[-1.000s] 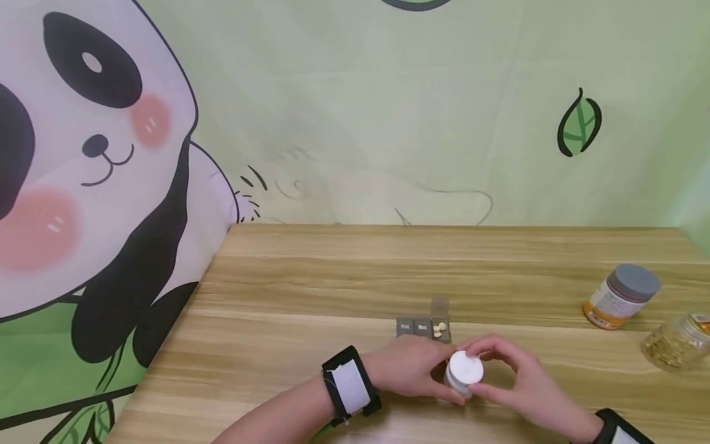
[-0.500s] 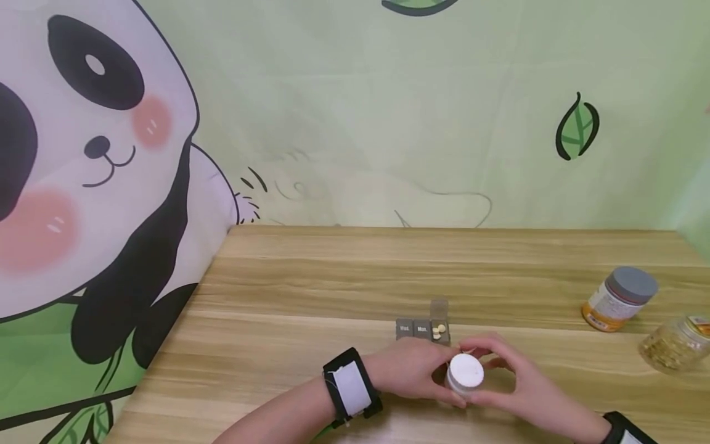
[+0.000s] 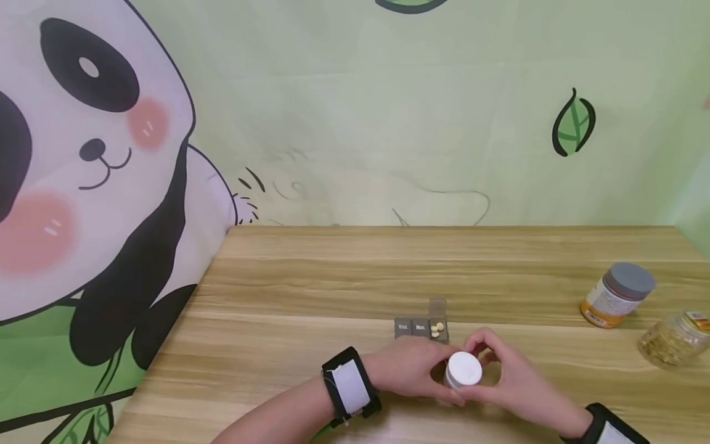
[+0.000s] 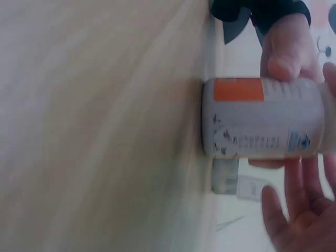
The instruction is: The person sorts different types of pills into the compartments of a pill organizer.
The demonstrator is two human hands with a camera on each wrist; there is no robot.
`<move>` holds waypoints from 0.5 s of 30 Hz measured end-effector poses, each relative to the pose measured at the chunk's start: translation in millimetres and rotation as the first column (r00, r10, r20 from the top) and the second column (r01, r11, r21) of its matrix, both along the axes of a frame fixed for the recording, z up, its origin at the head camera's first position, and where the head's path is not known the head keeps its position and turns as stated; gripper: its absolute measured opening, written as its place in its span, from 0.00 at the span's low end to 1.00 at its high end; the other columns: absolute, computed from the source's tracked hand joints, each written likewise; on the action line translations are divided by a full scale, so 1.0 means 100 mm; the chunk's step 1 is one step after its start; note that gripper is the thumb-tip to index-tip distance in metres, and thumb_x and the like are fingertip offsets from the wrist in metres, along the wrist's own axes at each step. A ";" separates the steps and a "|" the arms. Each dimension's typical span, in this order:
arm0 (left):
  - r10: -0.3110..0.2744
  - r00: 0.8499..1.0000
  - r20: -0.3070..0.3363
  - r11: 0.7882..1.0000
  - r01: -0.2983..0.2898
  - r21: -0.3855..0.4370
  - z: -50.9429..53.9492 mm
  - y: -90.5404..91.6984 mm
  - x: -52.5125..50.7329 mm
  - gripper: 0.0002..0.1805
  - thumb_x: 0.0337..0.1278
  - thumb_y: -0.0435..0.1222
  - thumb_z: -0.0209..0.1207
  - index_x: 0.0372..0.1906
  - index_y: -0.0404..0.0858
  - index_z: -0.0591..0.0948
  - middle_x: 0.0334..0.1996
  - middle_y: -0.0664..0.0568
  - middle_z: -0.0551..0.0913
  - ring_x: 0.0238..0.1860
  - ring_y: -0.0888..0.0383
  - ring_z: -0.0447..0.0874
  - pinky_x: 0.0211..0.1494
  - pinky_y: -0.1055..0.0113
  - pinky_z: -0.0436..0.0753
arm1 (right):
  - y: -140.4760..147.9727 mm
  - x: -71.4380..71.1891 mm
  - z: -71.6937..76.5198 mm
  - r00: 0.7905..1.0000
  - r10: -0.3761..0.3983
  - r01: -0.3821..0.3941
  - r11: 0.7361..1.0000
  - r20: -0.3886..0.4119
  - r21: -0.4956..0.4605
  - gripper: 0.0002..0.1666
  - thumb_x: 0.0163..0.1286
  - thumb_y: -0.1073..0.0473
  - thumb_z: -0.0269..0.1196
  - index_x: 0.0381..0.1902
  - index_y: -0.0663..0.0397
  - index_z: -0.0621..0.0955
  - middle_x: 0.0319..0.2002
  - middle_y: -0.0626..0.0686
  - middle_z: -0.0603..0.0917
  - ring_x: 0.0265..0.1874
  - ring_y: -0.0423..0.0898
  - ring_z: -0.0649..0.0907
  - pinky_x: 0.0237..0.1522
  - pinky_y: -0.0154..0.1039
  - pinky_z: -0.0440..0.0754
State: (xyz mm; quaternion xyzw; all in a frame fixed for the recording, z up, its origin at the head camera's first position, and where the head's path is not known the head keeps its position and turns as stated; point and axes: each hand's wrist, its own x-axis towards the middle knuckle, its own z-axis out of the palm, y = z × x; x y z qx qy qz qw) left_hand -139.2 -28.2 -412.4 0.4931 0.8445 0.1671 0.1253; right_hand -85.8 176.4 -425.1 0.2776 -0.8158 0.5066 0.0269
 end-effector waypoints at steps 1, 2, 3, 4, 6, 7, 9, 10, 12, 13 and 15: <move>-0.002 1.000 0.002 1.000 0.002 0.003 0.00 0.00 0.00 0.23 0.55 0.56 0.65 0.48 0.46 0.79 0.33 0.67 0.79 0.30 0.74 0.72 0.33 0.80 0.70 | -0.02 0.01 0.00 1.000 -0.021 0.021 1.000 -0.006 0.021 0.30 0.48 0.59 0.78 0.44 0.49 0.72 0.40 0.43 0.77 0.38 0.38 0.77 0.39 0.35 0.75; -0.004 1.000 0.006 1.000 0.004 0.004 0.00 0.00 0.00 0.23 0.56 0.56 0.64 0.49 0.45 0.79 0.33 0.67 0.79 0.31 0.74 0.72 0.33 0.80 0.70 | -0.04 0.01 0.00 0.999 -0.035 0.035 0.999 -0.022 0.038 0.32 0.47 0.58 0.79 0.44 0.50 0.72 0.40 0.43 0.76 0.37 0.38 0.76 0.38 0.35 0.75; -0.005 1.000 0.008 1.000 0.005 0.003 0.01 0.00 0.00 0.23 0.56 0.55 0.64 0.49 0.45 0.79 0.34 0.66 0.80 0.31 0.74 0.72 0.33 0.80 0.70 | -0.05 0.02 0.00 0.998 -0.042 0.045 0.998 -0.041 0.054 0.34 0.46 0.57 0.80 0.45 0.52 0.71 0.40 0.43 0.75 0.37 0.38 0.76 0.38 0.35 0.75; -0.007 1.000 0.012 1.000 0.007 0.003 0.01 0.00 0.00 0.23 0.56 0.55 0.64 0.50 0.45 0.79 0.35 0.66 0.80 0.31 0.75 0.72 0.34 0.80 0.70 | -0.06 0.02 0.01 0.997 -0.041 0.046 0.996 -0.061 0.070 0.36 0.45 0.56 0.80 0.47 0.54 0.71 0.41 0.44 0.75 0.37 0.38 0.76 0.38 0.35 0.75; -0.011 1.000 0.011 1.000 0.011 -0.002 0.01 0.00 0.00 0.24 0.56 0.55 0.64 0.52 0.44 0.79 0.37 0.65 0.81 0.32 0.74 0.73 0.35 0.80 0.71 | -0.05 0.03 0.03 0.996 -0.024 0.033 0.995 -0.087 0.096 0.40 0.45 0.55 0.80 0.52 0.56 0.71 0.43 0.44 0.75 0.39 0.37 0.75 0.38 0.36 0.76; -0.011 1.000 0.015 1.000 0.011 -0.003 0.01 0.00 -0.01 0.26 0.56 0.55 0.65 0.53 0.44 0.79 0.38 0.65 0.81 0.34 0.74 0.73 0.36 0.80 0.71 | -0.03 0.03 0.04 0.995 -0.012 0.022 0.994 -0.097 0.104 0.42 0.45 0.55 0.80 0.55 0.56 0.71 0.44 0.44 0.75 0.40 0.37 0.75 0.38 0.37 0.76; -0.012 1.000 0.010 1.000 0.012 -0.005 0.00 -0.01 -0.01 0.27 0.55 0.56 0.65 0.54 0.43 0.78 0.39 0.64 0.82 0.35 0.74 0.74 0.37 0.80 0.72 | 0.02 0.03 0.07 0.996 0.026 -0.018 0.995 -0.088 0.094 0.45 0.47 0.57 0.79 0.61 0.56 0.69 0.47 0.46 0.76 0.44 0.37 0.75 0.39 0.37 0.76; -0.011 1.000 0.007 1.000 0.011 -0.005 0.00 -0.01 -0.01 0.28 0.55 0.56 0.65 0.55 0.43 0.78 0.40 0.64 0.82 0.36 0.74 0.75 0.38 0.79 0.72 | 0.05 0.03 0.08 0.996 0.047 -0.040 0.996 -0.082 0.083 0.46 0.49 0.58 0.78 0.63 0.55 0.69 0.49 0.47 0.76 0.46 0.38 0.76 0.41 0.38 0.76; -0.011 1.000 0.008 1.000 0.010 0.001 -0.01 -0.01 -0.01 0.30 0.54 0.57 0.65 0.56 0.44 0.78 0.42 0.64 0.82 0.38 0.74 0.76 0.39 0.79 0.72 | 0.10 0.03 0.09 0.994 0.092 -0.088 0.995 -0.063 0.054 0.46 0.52 0.60 0.77 0.66 0.53 0.68 0.55 0.47 0.76 0.52 0.37 0.75 0.44 0.37 0.77; -0.010 1.000 0.010 1.000 0.010 0.003 -0.01 -0.01 -0.01 0.30 0.54 0.57 0.65 0.56 0.44 0.77 0.42 0.63 0.82 0.38 0.74 0.76 0.39 0.79 0.72 | 0.12 0.02 0.09 0.991 0.116 -0.114 0.993 -0.063 0.036 0.46 0.53 0.62 0.76 0.67 0.55 0.67 0.58 0.49 0.75 0.55 0.37 0.74 0.46 0.37 0.77; -0.010 1.000 0.014 1.000 0.009 0.004 -0.01 -0.01 -0.01 0.29 0.54 0.57 0.65 0.55 0.45 0.78 0.42 0.64 0.82 0.38 0.75 0.76 0.39 0.80 0.72 | 0.13 0.02 0.09 0.985 0.160 -0.161 0.987 -0.063 0.000 0.45 0.55 0.64 0.74 0.68 0.57 0.67 0.62 0.51 0.73 0.59 0.38 0.72 0.50 0.35 0.76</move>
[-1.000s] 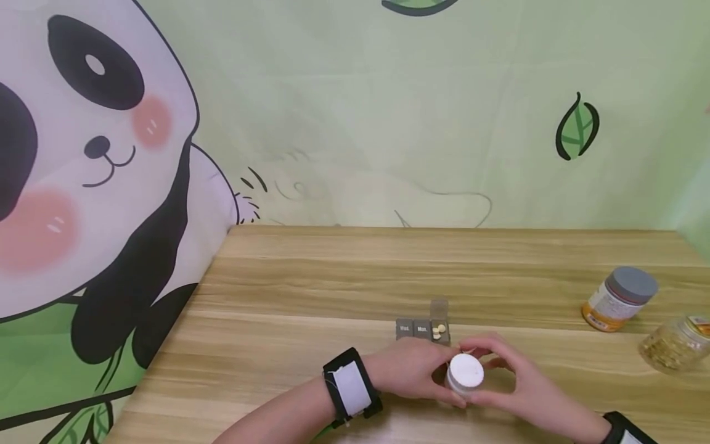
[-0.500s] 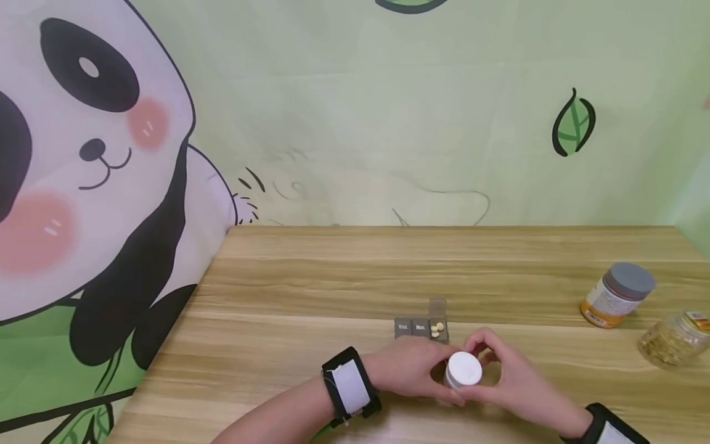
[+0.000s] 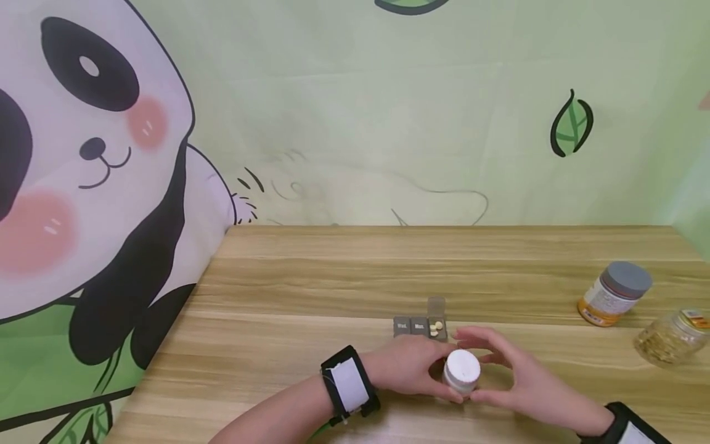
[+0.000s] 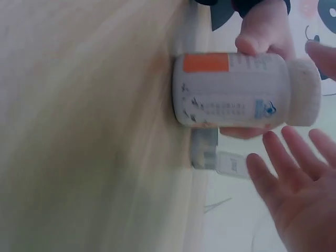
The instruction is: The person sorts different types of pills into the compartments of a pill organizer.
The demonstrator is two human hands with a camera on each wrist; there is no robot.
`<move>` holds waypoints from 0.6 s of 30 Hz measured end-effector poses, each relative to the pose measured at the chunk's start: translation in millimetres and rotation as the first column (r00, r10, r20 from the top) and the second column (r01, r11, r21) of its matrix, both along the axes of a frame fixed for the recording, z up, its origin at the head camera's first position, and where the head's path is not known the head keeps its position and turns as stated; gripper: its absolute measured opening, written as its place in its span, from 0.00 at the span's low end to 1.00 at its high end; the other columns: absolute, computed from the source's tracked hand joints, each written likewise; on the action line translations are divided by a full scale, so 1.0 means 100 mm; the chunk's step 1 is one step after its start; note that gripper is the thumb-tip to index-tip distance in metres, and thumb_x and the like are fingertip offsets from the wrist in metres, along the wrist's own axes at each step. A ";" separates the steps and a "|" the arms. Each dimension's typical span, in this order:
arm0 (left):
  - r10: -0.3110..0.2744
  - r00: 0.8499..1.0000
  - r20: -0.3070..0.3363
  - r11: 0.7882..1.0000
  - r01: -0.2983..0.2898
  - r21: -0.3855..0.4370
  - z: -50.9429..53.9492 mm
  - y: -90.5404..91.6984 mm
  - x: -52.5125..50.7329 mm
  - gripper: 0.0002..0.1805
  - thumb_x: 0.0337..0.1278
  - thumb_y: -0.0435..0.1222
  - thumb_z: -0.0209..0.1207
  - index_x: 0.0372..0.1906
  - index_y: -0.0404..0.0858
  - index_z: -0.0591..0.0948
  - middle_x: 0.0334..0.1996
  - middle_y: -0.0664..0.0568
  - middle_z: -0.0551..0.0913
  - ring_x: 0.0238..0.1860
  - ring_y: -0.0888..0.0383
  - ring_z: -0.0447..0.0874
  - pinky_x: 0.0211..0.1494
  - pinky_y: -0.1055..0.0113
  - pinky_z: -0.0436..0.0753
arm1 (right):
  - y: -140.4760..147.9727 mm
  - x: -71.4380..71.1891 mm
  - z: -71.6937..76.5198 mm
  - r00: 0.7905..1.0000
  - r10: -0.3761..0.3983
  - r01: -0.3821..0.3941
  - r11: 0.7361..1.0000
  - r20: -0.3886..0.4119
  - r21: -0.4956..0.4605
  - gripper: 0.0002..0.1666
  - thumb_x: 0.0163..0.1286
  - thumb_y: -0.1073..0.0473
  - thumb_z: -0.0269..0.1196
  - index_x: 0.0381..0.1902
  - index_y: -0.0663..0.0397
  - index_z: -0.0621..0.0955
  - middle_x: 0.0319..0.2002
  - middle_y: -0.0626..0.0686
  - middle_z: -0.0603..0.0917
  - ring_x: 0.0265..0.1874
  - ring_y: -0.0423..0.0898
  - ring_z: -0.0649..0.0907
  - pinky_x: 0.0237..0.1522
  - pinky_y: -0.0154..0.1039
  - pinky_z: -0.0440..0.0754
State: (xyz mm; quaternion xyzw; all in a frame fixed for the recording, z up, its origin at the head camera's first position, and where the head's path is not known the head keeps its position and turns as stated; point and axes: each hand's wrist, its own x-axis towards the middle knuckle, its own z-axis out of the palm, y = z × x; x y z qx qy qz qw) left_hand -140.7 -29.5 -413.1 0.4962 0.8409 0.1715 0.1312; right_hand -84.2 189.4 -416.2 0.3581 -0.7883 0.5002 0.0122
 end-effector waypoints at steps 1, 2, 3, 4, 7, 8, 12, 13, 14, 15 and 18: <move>0.003 1.000 0.006 1.000 -0.003 0.000 0.01 0.00 0.00 0.28 0.54 0.57 0.65 0.53 0.45 0.78 0.41 0.65 0.82 0.37 0.75 0.75 0.39 0.80 0.72 | -0.01 0.00 -0.01 1.000 0.019 -0.019 1.000 -0.011 -0.015 0.44 0.55 0.65 0.74 0.68 0.59 0.67 0.63 0.52 0.73 0.60 0.38 0.72 0.52 0.34 0.75; 0.006 1.000 0.014 1.000 -0.006 0.000 0.01 -0.01 0.00 0.27 0.54 0.57 0.65 0.52 0.45 0.79 0.40 0.66 0.81 0.37 0.76 0.75 0.38 0.80 0.71 | -0.02 -0.01 -0.01 0.999 0.030 -0.030 0.999 -0.020 -0.027 0.44 0.55 0.66 0.73 0.68 0.61 0.67 0.63 0.53 0.74 0.61 0.38 0.72 0.53 0.33 0.74; 0.009 1.000 0.016 1.000 -0.009 -0.002 0.01 -0.01 0.00 0.26 0.54 0.58 0.65 0.50 0.46 0.79 0.39 0.66 0.81 0.36 0.76 0.74 0.37 0.80 0.71 | -0.03 -0.01 -0.02 0.999 0.031 -0.032 0.999 -0.027 -0.036 0.43 0.55 0.67 0.73 0.67 0.62 0.67 0.62 0.54 0.75 0.61 0.39 0.72 0.54 0.32 0.73; 0.010 1.000 0.018 1.000 -0.009 -0.002 0.01 0.00 0.01 0.25 0.54 0.58 0.65 0.49 0.46 0.80 0.38 0.67 0.81 0.35 0.76 0.74 0.36 0.80 0.71 | -0.03 0.00 -0.03 0.999 0.022 -0.023 0.999 -0.034 -0.041 0.42 0.55 0.68 0.73 0.66 0.63 0.68 0.61 0.55 0.76 0.60 0.39 0.73 0.54 0.31 0.72; 0.016 1.000 0.013 1.000 -0.016 -0.008 0.01 0.01 0.02 0.26 0.53 0.58 0.65 0.49 0.45 0.80 0.37 0.66 0.81 0.34 0.75 0.74 0.35 0.80 0.71 | -0.06 0.01 -0.05 0.997 -0.051 0.049 0.998 -0.052 -0.028 0.40 0.53 0.67 0.74 0.63 0.61 0.71 0.56 0.53 0.79 0.53 0.39 0.77 0.53 0.30 0.72; 0.016 1.000 0.010 1.000 -0.015 -0.009 0.01 0.01 0.01 0.26 0.53 0.58 0.65 0.50 0.45 0.80 0.37 0.66 0.81 0.34 0.75 0.74 0.36 0.80 0.71 | -0.07 0.02 -0.05 0.996 -0.081 0.080 0.997 -0.046 -0.020 0.39 0.52 0.66 0.75 0.62 0.59 0.73 0.54 0.51 0.80 0.51 0.39 0.78 0.51 0.31 0.73; 0.008 1.000 0.004 1.000 -0.008 0.000 0.02 0.02 0.01 0.25 0.55 0.57 0.64 0.50 0.45 0.79 0.37 0.66 0.80 0.33 0.75 0.74 0.35 0.80 0.71 | -0.15 0.01 -0.06 0.984 -0.171 0.171 0.985 -0.057 -0.009 0.37 0.47 0.63 0.78 0.56 0.57 0.76 0.44 0.44 0.80 0.42 0.38 0.78 0.45 0.32 0.75; 0.005 1.000 0.004 1.000 -0.005 0.004 0.02 0.02 0.01 0.24 0.56 0.57 0.64 0.49 0.46 0.79 0.36 0.67 0.80 0.32 0.75 0.74 0.34 0.80 0.71 | -0.17 0.00 -0.07 0.980 -0.184 0.184 0.983 -0.071 -0.008 0.37 0.45 0.63 0.79 0.54 0.57 0.77 0.42 0.43 0.79 0.40 0.38 0.77 0.44 0.32 0.75; 0.001 1.000 0.005 1.000 -0.001 0.006 0.02 0.02 0.01 0.22 0.56 0.57 0.63 0.47 0.46 0.79 0.34 0.67 0.79 0.31 0.75 0.73 0.33 0.80 0.71 | -0.20 0.00 -0.07 0.977 -0.197 0.197 0.980 -0.081 -0.006 0.37 0.44 0.61 0.80 0.53 0.56 0.77 0.40 0.42 0.77 0.39 0.38 0.76 0.43 0.32 0.75; -0.001 1.000 0.008 1.000 0.001 0.007 0.02 0.02 0.01 0.21 0.57 0.56 0.63 0.45 0.46 0.79 0.33 0.68 0.78 0.30 0.74 0.73 0.32 0.79 0.71 | -0.22 0.00 -0.08 0.974 -0.207 0.208 0.978 -0.096 -0.004 0.37 0.44 0.60 0.80 0.53 0.55 0.77 0.39 0.42 0.75 0.39 0.38 0.75 0.43 0.32 0.74; -0.005 1.000 0.009 1.000 0.005 0.004 0.01 0.02 0.00 0.20 0.58 0.55 0.63 0.46 0.46 0.79 0.32 0.67 0.77 0.29 0.73 0.72 0.32 0.79 0.70 | -0.25 0.00 -0.08 0.969 -0.211 0.214 0.977 -0.130 0.011 0.39 0.43 0.57 0.81 0.53 0.51 0.76 0.40 0.42 0.73 0.40 0.39 0.73 0.42 0.33 0.74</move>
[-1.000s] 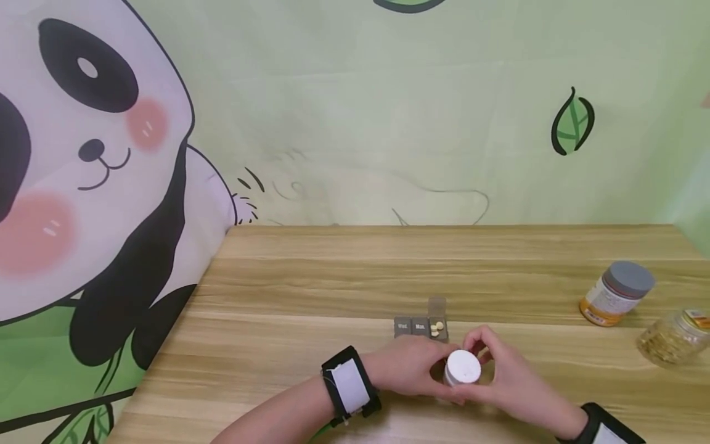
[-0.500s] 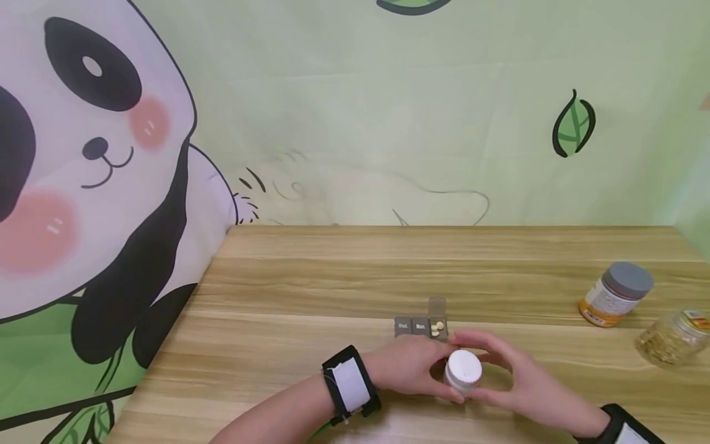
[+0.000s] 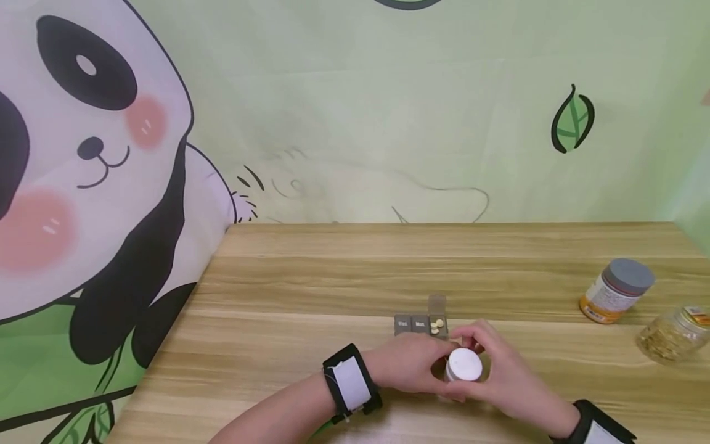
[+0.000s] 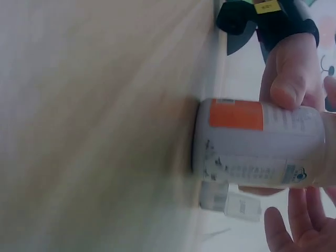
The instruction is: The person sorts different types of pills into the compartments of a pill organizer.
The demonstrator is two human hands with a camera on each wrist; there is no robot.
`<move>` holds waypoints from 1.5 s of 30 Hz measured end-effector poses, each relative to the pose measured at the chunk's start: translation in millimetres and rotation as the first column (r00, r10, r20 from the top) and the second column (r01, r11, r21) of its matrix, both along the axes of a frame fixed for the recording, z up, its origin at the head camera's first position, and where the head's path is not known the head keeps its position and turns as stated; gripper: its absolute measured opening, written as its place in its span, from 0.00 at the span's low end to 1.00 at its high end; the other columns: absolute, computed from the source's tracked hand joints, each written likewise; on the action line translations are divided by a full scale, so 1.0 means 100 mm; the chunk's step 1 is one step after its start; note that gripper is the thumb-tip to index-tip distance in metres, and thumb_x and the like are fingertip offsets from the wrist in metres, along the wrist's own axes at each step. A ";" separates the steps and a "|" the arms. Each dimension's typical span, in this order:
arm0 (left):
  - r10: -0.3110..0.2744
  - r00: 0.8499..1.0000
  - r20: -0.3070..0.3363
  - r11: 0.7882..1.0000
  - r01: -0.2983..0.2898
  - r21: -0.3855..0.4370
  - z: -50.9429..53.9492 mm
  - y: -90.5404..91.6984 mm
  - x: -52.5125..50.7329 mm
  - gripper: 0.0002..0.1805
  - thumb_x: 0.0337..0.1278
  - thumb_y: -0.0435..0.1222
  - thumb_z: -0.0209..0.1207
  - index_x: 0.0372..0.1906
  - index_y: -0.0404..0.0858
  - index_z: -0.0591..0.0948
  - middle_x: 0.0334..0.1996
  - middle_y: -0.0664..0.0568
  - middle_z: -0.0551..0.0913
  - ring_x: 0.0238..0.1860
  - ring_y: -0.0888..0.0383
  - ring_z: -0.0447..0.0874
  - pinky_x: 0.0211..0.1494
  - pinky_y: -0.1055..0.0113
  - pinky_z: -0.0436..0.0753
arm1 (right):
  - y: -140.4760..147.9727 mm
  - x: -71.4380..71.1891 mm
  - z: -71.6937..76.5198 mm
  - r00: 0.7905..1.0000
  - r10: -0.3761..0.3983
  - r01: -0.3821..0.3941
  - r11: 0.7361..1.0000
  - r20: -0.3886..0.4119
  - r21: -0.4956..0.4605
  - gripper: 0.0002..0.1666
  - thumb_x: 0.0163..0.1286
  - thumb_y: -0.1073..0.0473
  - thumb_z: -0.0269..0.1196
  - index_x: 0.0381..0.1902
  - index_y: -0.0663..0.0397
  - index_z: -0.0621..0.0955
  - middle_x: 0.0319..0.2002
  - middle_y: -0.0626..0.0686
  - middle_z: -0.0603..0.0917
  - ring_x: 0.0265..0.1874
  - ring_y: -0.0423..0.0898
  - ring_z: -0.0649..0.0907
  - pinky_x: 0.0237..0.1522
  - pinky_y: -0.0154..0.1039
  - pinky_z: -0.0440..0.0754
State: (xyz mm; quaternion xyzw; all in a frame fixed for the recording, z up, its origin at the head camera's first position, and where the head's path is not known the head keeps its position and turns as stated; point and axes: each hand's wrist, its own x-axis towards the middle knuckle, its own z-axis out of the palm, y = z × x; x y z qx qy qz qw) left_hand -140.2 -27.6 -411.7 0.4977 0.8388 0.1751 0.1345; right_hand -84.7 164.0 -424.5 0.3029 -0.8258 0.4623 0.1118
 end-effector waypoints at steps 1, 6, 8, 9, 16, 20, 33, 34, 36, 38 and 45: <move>0.000 1.000 0.000 1.000 0.000 -0.002 0.00 0.00 0.00 0.21 0.57 0.55 0.63 0.47 0.46 0.79 0.32 0.67 0.77 0.29 0.73 0.72 0.32 0.79 0.70 | 0.01 0.00 0.00 1.000 0.011 -0.011 1.000 0.007 0.002 0.39 0.43 0.57 0.81 0.54 0.50 0.75 0.42 0.43 0.73 0.41 0.39 0.73 0.42 0.34 0.74; 0.004 1.000 0.008 1.000 -0.004 -0.009 -0.01 0.01 0.00 0.24 0.55 0.57 0.65 0.49 0.46 0.79 0.35 0.67 0.79 0.32 0.74 0.73 0.35 0.79 0.71 | 0.14 0.01 0.02 0.986 0.114 -0.109 0.993 0.119 -0.051 0.42 0.51 0.62 0.77 0.63 0.49 0.72 0.55 0.49 0.75 0.52 0.40 0.74 0.46 0.37 0.75; 0.008 1.000 0.007 1.000 -0.008 -0.011 -0.01 0.01 0.01 0.25 0.53 0.58 0.65 0.49 0.46 0.79 0.37 0.67 0.80 0.34 0.75 0.74 0.37 0.79 0.71 | 0.20 0.02 0.03 0.979 0.149 -0.140 0.988 0.142 -0.068 0.42 0.54 0.64 0.75 0.66 0.52 0.70 0.60 0.51 0.74 0.57 0.39 0.73 0.49 0.37 0.75; 0.008 1.000 0.003 1.000 -0.008 -0.013 -0.01 0.01 0.00 0.26 0.53 0.58 0.65 0.49 0.46 0.79 0.37 0.67 0.80 0.34 0.75 0.74 0.37 0.79 0.71 | 0.23 0.02 0.03 0.976 0.167 -0.158 0.985 0.142 -0.074 0.42 0.54 0.65 0.74 0.66 0.54 0.70 0.61 0.51 0.74 0.59 0.39 0.72 0.50 0.37 0.75; 0.020 1.000 0.009 1.000 -0.019 -0.014 0.00 0.01 0.01 0.25 0.54 0.58 0.65 0.48 0.46 0.80 0.37 0.67 0.80 0.34 0.75 0.74 0.36 0.80 0.71 | 0.28 0.04 0.02 0.965 0.231 -0.224 0.972 0.126 -0.070 0.39 0.58 0.66 0.71 0.67 0.59 0.70 0.63 0.55 0.74 0.62 0.38 0.71 0.57 0.32 0.70; 0.026 1.000 0.008 1.000 -0.025 -0.019 0.00 0.01 0.01 0.26 0.53 0.58 0.65 0.49 0.45 0.80 0.35 0.66 0.80 0.32 0.74 0.73 0.35 0.79 0.71 | 0.23 0.05 0.01 0.985 0.157 -0.154 0.987 0.073 -0.043 0.35 0.55 0.66 0.74 0.61 0.58 0.75 0.57 0.53 0.79 0.56 0.38 0.76 0.55 0.30 0.71; -0.001 1.000 -0.003 1.000 0.001 -0.001 -0.02 0.00 -0.01 0.22 0.56 0.56 0.64 0.47 0.46 0.79 0.35 0.67 0.79 0.32 0.75 0.73 0.35 0.80 0.71 | 0.08 0.03 0.05 0.999 0.000 -0.003 0.996 0.041 0.089 0.39 0.47 0.53 0.79 0.57 0.44 0.74 0.49 0.43 0.74 0.48 0.38 0.74 0.45 0.40 0.75; -0.004 1.000 -0.004 1.000 0.004 -0.002 -0.02 0.00 -0.01 0.23 0.56 0.56 0.64 0.48 0.46 0.79 0.36 0.67 0.79 0.33 0.75 0.73 0.36 0.80 0.71 | 0.11 0.03 0.05 0.998 0.027 -0.031 0.997 0.053 0.069 0.41 0.48 0.54 0.79 0.59 0.46 0.73 0.53 0.44 0.74 0.52 0.38 0.73 0.47 0.40 0.75; -0.005 1.000 -0.002 1.000 0.004 -0.004 -0.02 0.00 0.00 0.24 0.54 0.57 0.65 0.49 0.46 0.79 0.36 0.67 0.80 0.34 0.75 0.73 0.37 0.80 0.71 | 0.17 0.02 0.06 0.992 0.085 -0.087 0.996 0.098 0.019 0.43 0.51 0.58 0.77 0.64 0.49 0.71 0.61 0.47 0.72 0.59 0.37 0.71 0.50 0.39 0.74; -0.002 1.000 0.011 1.000 0.002 0.000 -0.02 0.00 0.00 0.25 0.54 0.57 0.65 0.49 0.46 0.79 0.37 0.67 0.80 0.34 0.76 0.73 0.38 0.80 0.70 | 0.22 0.02 0.08 0.981 0.143 -0.141 0.990 0.131 -0.026 0.44 0.53 0.62 0.76 0.67 0.52 0.68 0.64 0.47 0.72 0.62 0.37 0.69 0.53 0.36 0.73; 0.001 1.000 0.008 1.000 -0.001 0.012 -0.02 -0.01 -0.01 0.26 0.53 0.58 0.65 0.52 0.46 0.79 0.41 0.67 0.81 0.37 0.77 0.74 0.40 0.81 0.71 | 0.26 0.04 0.05 0.983 0.157 -0.162 0.986 0.091 0.048 0.42 0.57 0.61 0.73 0.68 0.53 0.70 0.64 0.51 0.73 0.62 0.35 0.70 0.52 0.34 0.74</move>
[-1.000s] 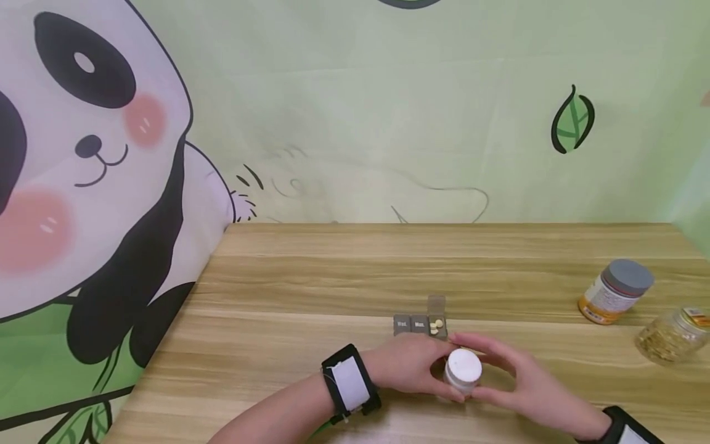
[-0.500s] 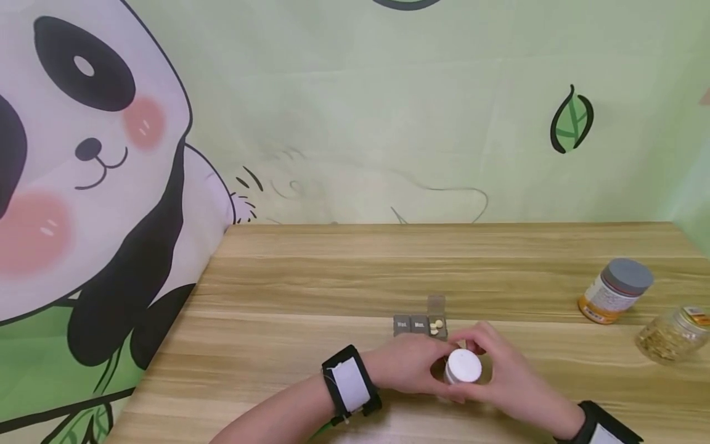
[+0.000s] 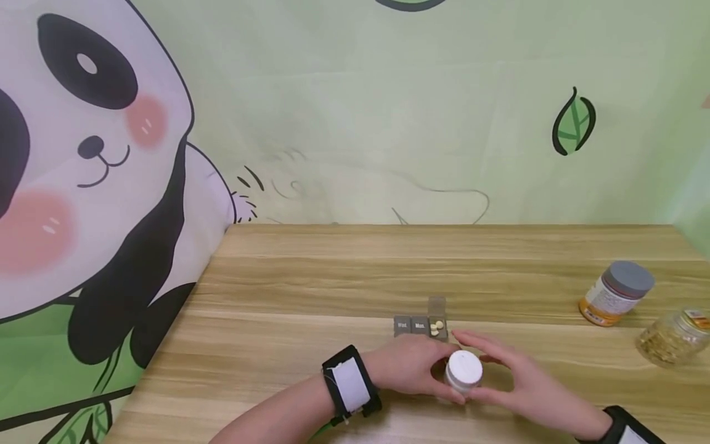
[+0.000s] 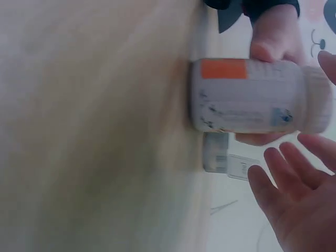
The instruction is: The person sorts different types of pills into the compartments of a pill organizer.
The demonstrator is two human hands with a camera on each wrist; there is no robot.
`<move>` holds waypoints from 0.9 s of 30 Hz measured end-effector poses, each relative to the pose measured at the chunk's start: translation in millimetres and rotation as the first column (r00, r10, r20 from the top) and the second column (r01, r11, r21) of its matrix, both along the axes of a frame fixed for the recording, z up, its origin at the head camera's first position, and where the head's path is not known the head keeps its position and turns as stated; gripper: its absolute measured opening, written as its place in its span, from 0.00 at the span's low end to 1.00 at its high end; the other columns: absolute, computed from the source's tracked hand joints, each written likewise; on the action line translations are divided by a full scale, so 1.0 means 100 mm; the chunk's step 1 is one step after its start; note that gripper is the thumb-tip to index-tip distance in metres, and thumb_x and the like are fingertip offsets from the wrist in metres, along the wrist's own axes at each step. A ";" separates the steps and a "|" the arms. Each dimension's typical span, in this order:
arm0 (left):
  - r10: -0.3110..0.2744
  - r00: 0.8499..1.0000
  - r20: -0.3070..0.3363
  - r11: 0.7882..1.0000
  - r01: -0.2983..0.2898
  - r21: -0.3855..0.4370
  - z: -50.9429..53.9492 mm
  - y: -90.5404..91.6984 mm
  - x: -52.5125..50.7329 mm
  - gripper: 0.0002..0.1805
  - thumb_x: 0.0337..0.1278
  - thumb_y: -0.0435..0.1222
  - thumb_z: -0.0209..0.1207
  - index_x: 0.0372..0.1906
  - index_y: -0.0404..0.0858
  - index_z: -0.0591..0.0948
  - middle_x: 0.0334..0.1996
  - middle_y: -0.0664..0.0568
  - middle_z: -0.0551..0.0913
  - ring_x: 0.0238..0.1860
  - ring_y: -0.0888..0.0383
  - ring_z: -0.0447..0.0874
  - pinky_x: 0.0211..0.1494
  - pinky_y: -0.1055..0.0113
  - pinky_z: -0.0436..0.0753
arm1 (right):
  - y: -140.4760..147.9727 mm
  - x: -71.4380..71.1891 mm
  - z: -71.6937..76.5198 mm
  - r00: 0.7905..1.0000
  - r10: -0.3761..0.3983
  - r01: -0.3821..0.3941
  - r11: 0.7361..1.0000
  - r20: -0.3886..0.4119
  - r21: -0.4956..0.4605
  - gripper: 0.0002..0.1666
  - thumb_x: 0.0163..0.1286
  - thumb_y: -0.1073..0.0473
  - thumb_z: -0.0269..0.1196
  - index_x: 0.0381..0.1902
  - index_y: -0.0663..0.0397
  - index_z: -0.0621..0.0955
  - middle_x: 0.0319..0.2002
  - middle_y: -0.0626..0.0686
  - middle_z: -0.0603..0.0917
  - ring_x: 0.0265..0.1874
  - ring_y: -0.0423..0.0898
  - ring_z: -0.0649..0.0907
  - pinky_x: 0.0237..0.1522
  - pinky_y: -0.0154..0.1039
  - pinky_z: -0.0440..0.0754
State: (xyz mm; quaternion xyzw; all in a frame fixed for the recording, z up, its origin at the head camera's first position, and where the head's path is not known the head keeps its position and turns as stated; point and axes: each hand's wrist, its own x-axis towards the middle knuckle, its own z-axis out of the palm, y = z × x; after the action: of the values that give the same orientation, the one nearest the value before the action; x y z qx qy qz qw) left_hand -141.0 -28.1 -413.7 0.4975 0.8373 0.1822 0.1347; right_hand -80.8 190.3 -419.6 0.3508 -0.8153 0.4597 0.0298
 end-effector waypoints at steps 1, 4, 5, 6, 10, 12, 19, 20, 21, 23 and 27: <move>0.002 1.000 -0.006 1.000 -0.002 -0.004 0.00 0.00 0.00 0.27 0.53 0.58 0.65 0.52 0.46 0.79 0.40 0.66 0.81 0.36 0.77 0.74 0.39 0.81 0.71 | -0.01 0.00 -0.01 1.000 -0.006 0.006 1.000 -0.007 0.014 0.41 0.57 0.60 0.72 0.68 0.52 0.70 0.64 0.52 0.73 0.61 0.35 0.71 0.52 0.34 0.74; 0.012 1.000 -0.021 1.000 -0.012 -0.020 0.02 0.01 0.01 0.27 0.53 0.58 0.65 0.50 0.44 0.80 0.38 0.66 0.81 0.34 0.75 0.74 0.37 0.80 0.71 | -0.04 0.00 -0.04 1.000 -0.008 0.008 1.000 -0.014 -0.001 0.37 0.58 0.61 0.72 0.65 0.52 0.73 0.62 0.54 0.75 0.60 0.38 0.72 0.51 0.35 0.75; 0.015 1.000 -0.024 1.000 -0.016 -0.023 0.02 0.01 0.01 0.27 0.52 0.58 0.65 0.50 0.44 0.80 0.37 0.65 0.81 0.33 0.75 0.74 0.36 0.80 0.71 | -0.05 0.00 -0.04 1.000 -0.012 0.012 1.000 -0.008 -0.013 0.35 0.57 0.62 0.73 0.63 0.51 0.74 0.60 0.54 0.76 0.59 0.38 0.73 0.51 0.35 0.75; 0.016 1.000 -0.020 1.000 -0.017 -0.022 0.02 0.01 0.01 0.27 0.53 0.58 0.65 0.49 0.44 0.80 0.37 0.66 0.81 0.33 0.75 0.73 0.36 0.80 0.71 | -0.07 -0.01 -0.04 1.000 -0.017 0.017 0.999 0.000 -0.031 0.33 0.56 0.62 0.73 0.60 0.50 0.76 0.59 0.55 0.77 0.58 0.39 0.74 0.50 0.36 0.76; 0.008 1.000 -0.010 1.000 -0.008 -0.001 0.03 0.00 0.00 0.23 0.55 0.57 0.64 0.48 0.46 0.79 0.35 0.67 0.79 0.31 0.75 0.73 0.34 0.80 0.71 | -0.13 -0.03 -0.02 0.995 -0.094 0.095 0.995 0.031 -0.037 0.25 0.51 0.57 0.77 0.44 0.43 0.76 0.53 0.51 0.80 0.52 0.39 0.78 0.45 0.38 0.77; 0.005 1.000 0.002 1.000 -0.006 0.011 0.03 0.00 -0.01 0.23 0.56 0.56 0.64 0.49 0.46 0.79 0.34 0.67 0.79 0.31 0.75 0.73 0.34 0.80 0.71 | -0.17 -0.03 0.00 0.988 -0.155 0.155 0.988 0.024 0.017 0.26 0.49 0.51 0.78 0.39 0.41 0.74 0.50 0.46 0.81 0.49 0.39 0.79 0.44 0.40 0.78; -0.001 1.000 0.005 1.000 0.001 -0.015 0.01 -0.01 -0.01 0.27 0.55 0.55 0.65 0.55 0.44 0.78 0.39 0.65 0.81 0.35 0.74 0.74 0.38 0.79 0.71 | -0.13 0.00 0.10 0.982 -0.184 0.191 0.956 -0.049 0.221 0.41 0.47 0.38 0.75 0.54 0.49 0.73 0.51 0.45 0.79 0.48 0.43 0.79 0.44 0.46 0.78; -0.001 1.000 0.003 1.000 0.001 -0.019 0.01 -0.01 -0.01 0.28 0.55 0.55 0.65 0.56 0.44 0.78 0.40 0.65 0.81 0.36 0.74 0.75 0.39 0.79 0.72 | -0.11 0.00 0.10 0.986 -0.158 0.164 0.962 -0.043 0.219 0.44 0.49 0.39 0.75 0.59 0.50 0.71 0.53 0.48 0.79 0.49 0.44 0.79 0.44 0.45 0.78; -0.001 1.000 0.001 1.000 0.001 -0.020 0.01 -0.01 -0.01 0.28 0.55 0.55 0.65 0.56 0.45 0.78 0.41 0.65 0.82 0.37 0.74 0.75 0.40 0.79 0.72 | -0.08 0.01 0.11 0.991 -0.127 0.133 0.969 -0.043 0.207 0.46 0.51 0.42 0.75 0.63 0.51 0.70 0.54 0.50 0.78 0.50 0.44 0.78 0.44 0.45 0.78; 0.003 1.000 -0.002 1.000 -0.003 -0.016 0.01 -0.01 0.00 0.30 0.54 0.57 0.65 0.58 0.46 0.77 0.43 0.65 0.82 0.39 0.75 0.76 0.40 0.79 0.73 | -0.04 0.00 0.09 0.998 -0.056 0.062 0.985 -0.038 0.158 0.46 0.55 0.49 0.74 0.68 0.51 0.67 0.60 0.51 0.75 0.53 0.44 0.77 0.46 0.44 0.78; 0.009 1.000 0.002 1.000 -0.009 -0.004 0.02 0.00 0.01 0.29 0.54 0.58 0.65 0.56 0.47 0.78 0.42 0.67 0.82 0.37 0.77 0.74 0.39 0.80 0.72 | 0.01 -0.01 0.07 0.998 0.040 -0.036 0.996 -0.057 0.076 0.42 0.60 0.60 0.71 0.70 0.51 0.67 0.63 0.50 0.72 0.57 0.41 0.74 0.46 0.39 0.77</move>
State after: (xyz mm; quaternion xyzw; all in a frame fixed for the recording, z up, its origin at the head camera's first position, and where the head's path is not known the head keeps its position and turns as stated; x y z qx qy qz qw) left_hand -140.2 -28.5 -412.1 0.4932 0.8399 0.1815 0.1355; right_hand -81.7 191.1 -412.8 0.3803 -0.8240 0.4187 0.0316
